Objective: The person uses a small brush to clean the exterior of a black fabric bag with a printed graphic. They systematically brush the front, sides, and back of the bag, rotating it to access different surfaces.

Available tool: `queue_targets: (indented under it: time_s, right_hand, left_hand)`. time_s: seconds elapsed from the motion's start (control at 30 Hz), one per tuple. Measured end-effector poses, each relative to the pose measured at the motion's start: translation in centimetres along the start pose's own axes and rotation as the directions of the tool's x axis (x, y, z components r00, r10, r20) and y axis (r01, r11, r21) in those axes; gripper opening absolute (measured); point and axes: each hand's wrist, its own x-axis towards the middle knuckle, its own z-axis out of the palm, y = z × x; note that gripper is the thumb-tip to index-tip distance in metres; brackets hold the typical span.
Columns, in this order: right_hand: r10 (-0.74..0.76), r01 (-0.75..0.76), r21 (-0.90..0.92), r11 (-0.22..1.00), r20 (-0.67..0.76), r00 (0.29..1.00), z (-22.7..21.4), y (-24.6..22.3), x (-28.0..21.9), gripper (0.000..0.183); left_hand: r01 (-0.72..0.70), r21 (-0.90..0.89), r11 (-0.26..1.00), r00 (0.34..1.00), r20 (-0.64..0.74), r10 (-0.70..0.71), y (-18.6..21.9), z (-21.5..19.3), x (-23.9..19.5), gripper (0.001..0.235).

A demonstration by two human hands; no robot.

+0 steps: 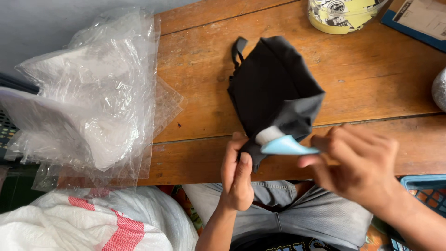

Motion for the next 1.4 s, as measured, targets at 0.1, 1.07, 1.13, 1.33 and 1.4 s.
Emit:
queue_targets:
  time_s: [0.1, 1.07, 1.13, 1.33, 1.4]
  right_hand:
    - [0.079, -0.081, -0.018, 0.997, -0.099, 0.992, -0.4, 0.6, 0.6, 0.037]
    - [0.028, -0.020, 0.115, 0.993, -0.074, 0.997, -0.1, 0.2, 0.3, 0.030]
    - [-0.066, 0.071, 0.070, 0.995, -0.060, 0.996, 0.0, -0.8, 1.0, 0.036]
    - [-0.381, 0.392, -0.157, 0.907, 0.095, 0.920, -0.2, -1.3, 2.7, 0.027]
    - [-0.188, 0.186, -0.213, 0.959, 0.011, 0.982, -0.7, -0.2, 2.0, 0.037]
  left_hand:
    - [0.093, 0.029, 0.995, 0.995, 0.032, -0.093, -0.7, -0.6, -0.4, 0.040]
    - [0.161, -0.484, 0.860, 0.939, -0.193, -0.284, -2.1, -0.5, 0.1, 0.030]
    - [0.131, -0.489, 0.862, 0.940, -0.216, -0.266, -1.9, -0.5, 0.0, 0.030]
    - [0.132, -0.508, 0.851, 0.942, -0.202, -0.267, -2.6, -0.6, -0.5, 0.029]
    - [0.153, -0.468, 0.871, 0.955, -0.155, -0.252, -2.1, -0.7, -0.4, 0.028]
